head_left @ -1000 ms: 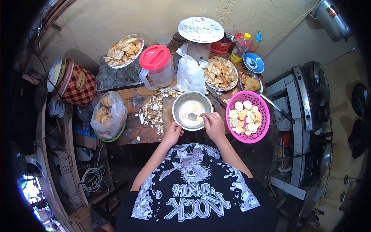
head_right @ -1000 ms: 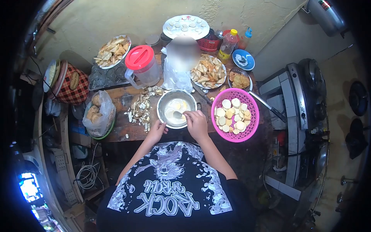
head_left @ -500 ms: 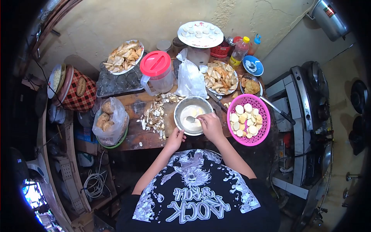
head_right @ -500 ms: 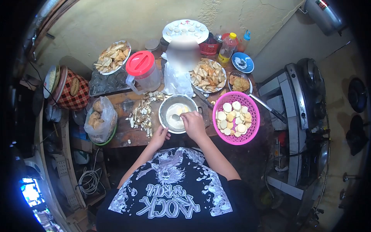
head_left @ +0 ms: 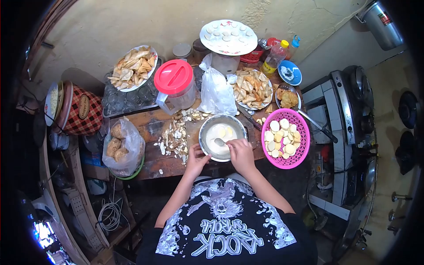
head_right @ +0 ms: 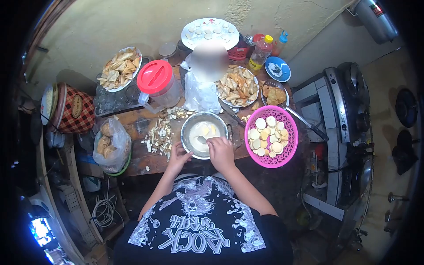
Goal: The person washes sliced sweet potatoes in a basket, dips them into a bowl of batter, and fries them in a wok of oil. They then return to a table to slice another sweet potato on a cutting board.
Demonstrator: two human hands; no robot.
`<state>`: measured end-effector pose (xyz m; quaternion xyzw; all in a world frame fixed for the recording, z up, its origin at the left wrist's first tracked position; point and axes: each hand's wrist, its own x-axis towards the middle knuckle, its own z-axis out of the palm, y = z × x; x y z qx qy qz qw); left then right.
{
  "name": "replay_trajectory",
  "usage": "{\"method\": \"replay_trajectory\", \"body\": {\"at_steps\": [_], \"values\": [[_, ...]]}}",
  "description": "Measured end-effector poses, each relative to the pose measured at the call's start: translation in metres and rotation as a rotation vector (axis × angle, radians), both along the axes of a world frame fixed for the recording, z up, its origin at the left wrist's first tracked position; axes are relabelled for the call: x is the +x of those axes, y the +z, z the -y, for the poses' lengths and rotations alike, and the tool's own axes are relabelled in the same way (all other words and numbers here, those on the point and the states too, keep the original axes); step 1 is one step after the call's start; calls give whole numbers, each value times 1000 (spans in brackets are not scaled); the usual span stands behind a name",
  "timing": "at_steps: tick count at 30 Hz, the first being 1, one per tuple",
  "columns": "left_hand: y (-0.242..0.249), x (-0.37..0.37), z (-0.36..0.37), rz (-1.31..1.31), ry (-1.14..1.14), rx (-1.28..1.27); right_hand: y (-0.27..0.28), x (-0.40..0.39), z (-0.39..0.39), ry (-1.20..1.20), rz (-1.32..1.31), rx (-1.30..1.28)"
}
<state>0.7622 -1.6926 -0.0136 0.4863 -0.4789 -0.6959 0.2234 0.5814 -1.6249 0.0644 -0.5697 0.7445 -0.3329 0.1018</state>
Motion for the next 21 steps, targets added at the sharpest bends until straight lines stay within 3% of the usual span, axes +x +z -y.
{"method": "replay_trajectory", "body": {"at_steps": [2, 7, 10, 14, 17, 21], "values": [[-2, -1, 1, -28, 50, -115, -3, 0, 3, -30, 48, -30], [8, -8, 21, -7, 24, -82, 4, 7, 8, -162, 32, -39], [8, -16, 33, 158, -95, -124, -8, 5, 11, -209, 36, 19], [-3, -22, 42, 98, -168, -17, -10, 5, 8, -313, 98, 62], [-27, -21, 39, 72, -139, -187, -11, 4, 4, -367, 101, 68], [-18, -24, 34, 49, -76, -46, -9, 4, -17, -391, 191, 77]]}}
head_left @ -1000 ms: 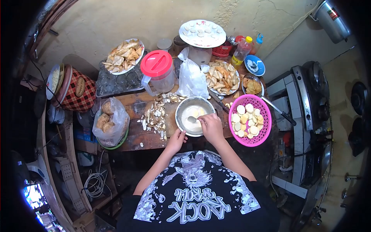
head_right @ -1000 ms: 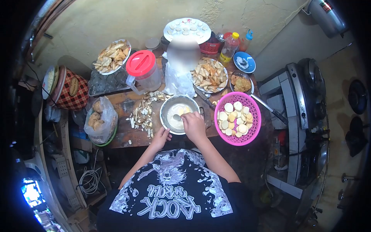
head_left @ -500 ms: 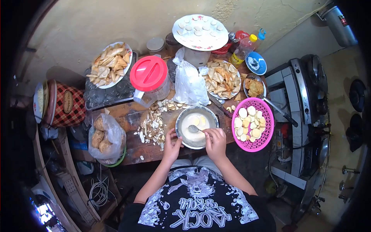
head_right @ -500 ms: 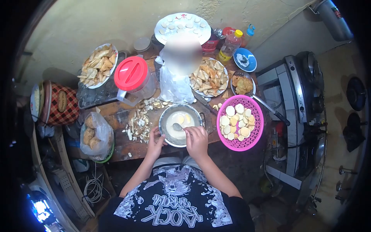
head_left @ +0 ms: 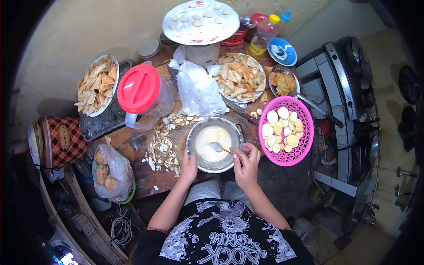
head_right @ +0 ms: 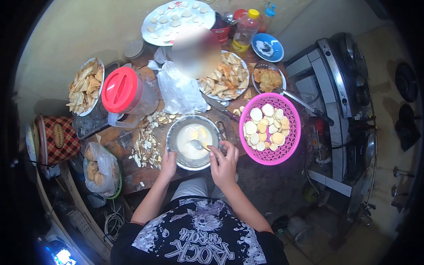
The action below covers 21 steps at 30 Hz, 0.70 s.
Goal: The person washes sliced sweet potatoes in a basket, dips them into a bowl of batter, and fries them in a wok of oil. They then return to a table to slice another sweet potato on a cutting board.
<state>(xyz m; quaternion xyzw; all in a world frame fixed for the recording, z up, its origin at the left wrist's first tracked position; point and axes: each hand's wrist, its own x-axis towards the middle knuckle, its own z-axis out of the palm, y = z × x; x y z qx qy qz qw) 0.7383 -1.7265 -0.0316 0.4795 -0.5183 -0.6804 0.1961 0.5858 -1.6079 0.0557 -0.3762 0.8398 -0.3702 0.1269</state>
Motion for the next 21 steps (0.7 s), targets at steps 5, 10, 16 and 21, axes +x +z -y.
{"method": "replay_trajectory", "body": {"at_steps": [5, 10, 16, 21], "values": [[18, -6, -32, -65, 62, 82, -24, -9, -43, -77, 337, -206], [44, -11, -107, -92, 24, 124, -15, -24, -124, -84, 468, -387], [79, -64, -244, -104, -171, 265, 0, -53, -274, -204, 483, -512], [67, -135, -340, -93, -520, 406, -7, -72, -401, -518, 382, -519]]}}
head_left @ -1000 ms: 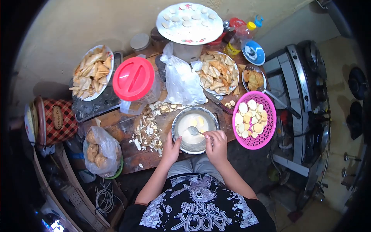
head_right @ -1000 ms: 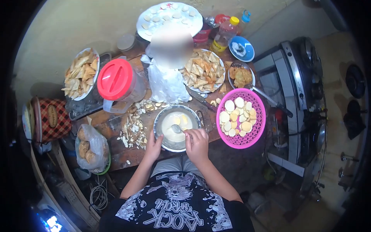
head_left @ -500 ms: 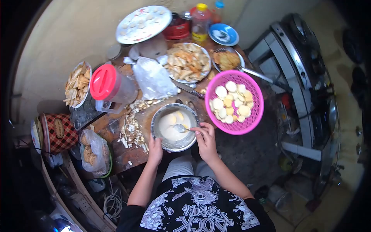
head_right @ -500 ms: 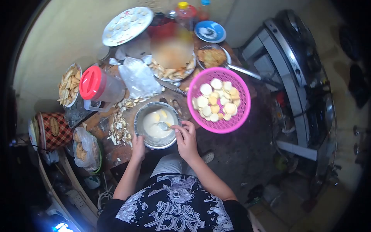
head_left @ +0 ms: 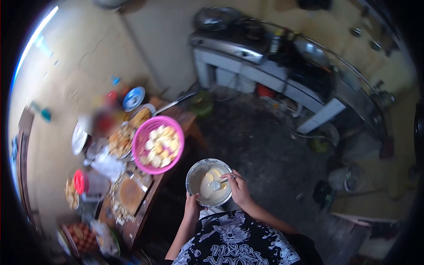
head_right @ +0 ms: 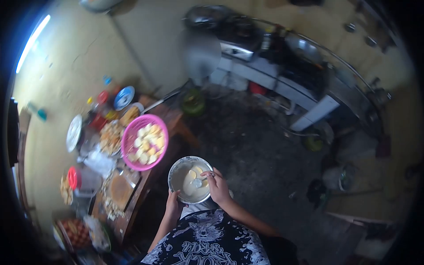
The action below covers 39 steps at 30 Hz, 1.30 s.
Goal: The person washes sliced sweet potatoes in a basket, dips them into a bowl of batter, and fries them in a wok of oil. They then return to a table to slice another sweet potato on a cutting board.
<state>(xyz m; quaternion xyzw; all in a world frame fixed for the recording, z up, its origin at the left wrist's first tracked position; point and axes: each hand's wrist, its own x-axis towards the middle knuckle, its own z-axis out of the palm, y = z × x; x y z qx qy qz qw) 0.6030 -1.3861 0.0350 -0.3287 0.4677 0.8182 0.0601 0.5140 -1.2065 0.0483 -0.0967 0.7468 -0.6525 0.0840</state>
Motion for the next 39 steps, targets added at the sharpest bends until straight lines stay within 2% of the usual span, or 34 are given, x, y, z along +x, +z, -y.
{"method": "replay_trajectory", "body": {"at_steps": [4, 14, 17, 20, 21, 24, 29, 32, 36, 37, 39], "values": [[16, -60, -65, 2, -289, 54, 18, -16, -81, -312, -45, 56], [-26, -239, -181, -106, -700, 90, -11, -115, -201, -698, 5, 34], [-37, -296, -218, -66, -726, 59, -39, -166, -234, -792, 106, -119], [-50, -362, -252, -109, -672, 90, -46, -236, -267, -852, 139, -29], [-48, -384, -262, -125, -651, 78, -44, -256, -278, -806, 185, -79], [-53, -450, -289, -179, -629, 83, -57, -309, -302, -973, 5, -273], [-9, -555, -341, -115, -572, 117, -59, -353, -381, -1122, 124, -283], [-6, -601, -366, -215, -556, 145, -70, -372, -444, -1113, 376, -285], [-13, -642, -416, -182, -368, 123, -74, -413, -516, -1082, 457, -474], [-13, -649, -417, -140, -462, 22, -77, -426, -531, -1075, 478, -454], [-12, -655, -440, -134, -401, 48, -93, -449, -566, -869, 523, -509]]}}
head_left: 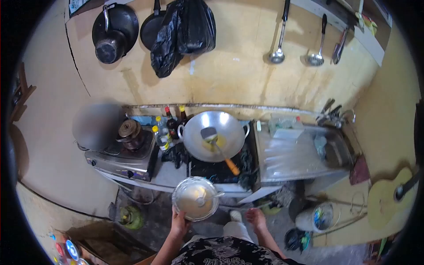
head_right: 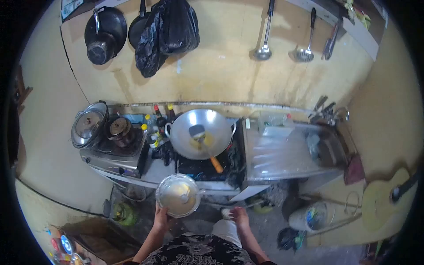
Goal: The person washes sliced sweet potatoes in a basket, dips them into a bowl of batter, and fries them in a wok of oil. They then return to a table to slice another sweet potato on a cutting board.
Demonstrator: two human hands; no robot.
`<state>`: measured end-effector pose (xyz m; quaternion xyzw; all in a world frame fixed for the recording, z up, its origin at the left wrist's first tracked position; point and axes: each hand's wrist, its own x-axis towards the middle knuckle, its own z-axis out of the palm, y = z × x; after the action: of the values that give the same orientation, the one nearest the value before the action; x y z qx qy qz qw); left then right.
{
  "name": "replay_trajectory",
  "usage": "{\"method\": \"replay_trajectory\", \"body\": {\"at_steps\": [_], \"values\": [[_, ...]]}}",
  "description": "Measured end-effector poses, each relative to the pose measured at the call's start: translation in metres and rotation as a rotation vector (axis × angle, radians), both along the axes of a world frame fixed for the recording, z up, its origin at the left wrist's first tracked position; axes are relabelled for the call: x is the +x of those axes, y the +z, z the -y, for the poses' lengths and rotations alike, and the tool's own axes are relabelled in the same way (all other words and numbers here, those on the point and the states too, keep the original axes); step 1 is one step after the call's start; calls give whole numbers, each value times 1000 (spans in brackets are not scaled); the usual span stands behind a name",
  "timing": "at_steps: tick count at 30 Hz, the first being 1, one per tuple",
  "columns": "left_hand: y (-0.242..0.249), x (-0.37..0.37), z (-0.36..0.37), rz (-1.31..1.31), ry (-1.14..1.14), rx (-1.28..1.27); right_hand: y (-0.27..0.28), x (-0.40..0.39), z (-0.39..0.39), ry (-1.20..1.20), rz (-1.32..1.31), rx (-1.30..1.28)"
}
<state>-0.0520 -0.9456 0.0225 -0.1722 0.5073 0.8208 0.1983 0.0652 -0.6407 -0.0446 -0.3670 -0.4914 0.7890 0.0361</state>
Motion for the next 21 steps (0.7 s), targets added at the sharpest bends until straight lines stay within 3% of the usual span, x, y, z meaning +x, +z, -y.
{"method": "replay_trajectory", "body": {"at_steps": [2, 5, 8, 10, 15, 17, 21], "values": [[9, -8, -34, 11, 81, 4, 9, -38, -44, 229, 72, -5], [36, -14, -99, 87, 460, 28, 29, -92, -94, 409, 55, -10], [27, -17, -114, 71, 414, 110, 35, -145, -128, 520, 127, -24], [23, -18, -127, 86, 500, 87, 47, -169, -132, 552, 189, -105], [16, -8, -124, 75, 519, 34, 35, -204, -114, 657, 119, -446], [20, -5, -120, 88, 494, -19, 39, -209, -99, 650, 71, -671], [21, -12, -114, 139, 553, 34, 43, -217, -80, 577, 50, -873]]}}
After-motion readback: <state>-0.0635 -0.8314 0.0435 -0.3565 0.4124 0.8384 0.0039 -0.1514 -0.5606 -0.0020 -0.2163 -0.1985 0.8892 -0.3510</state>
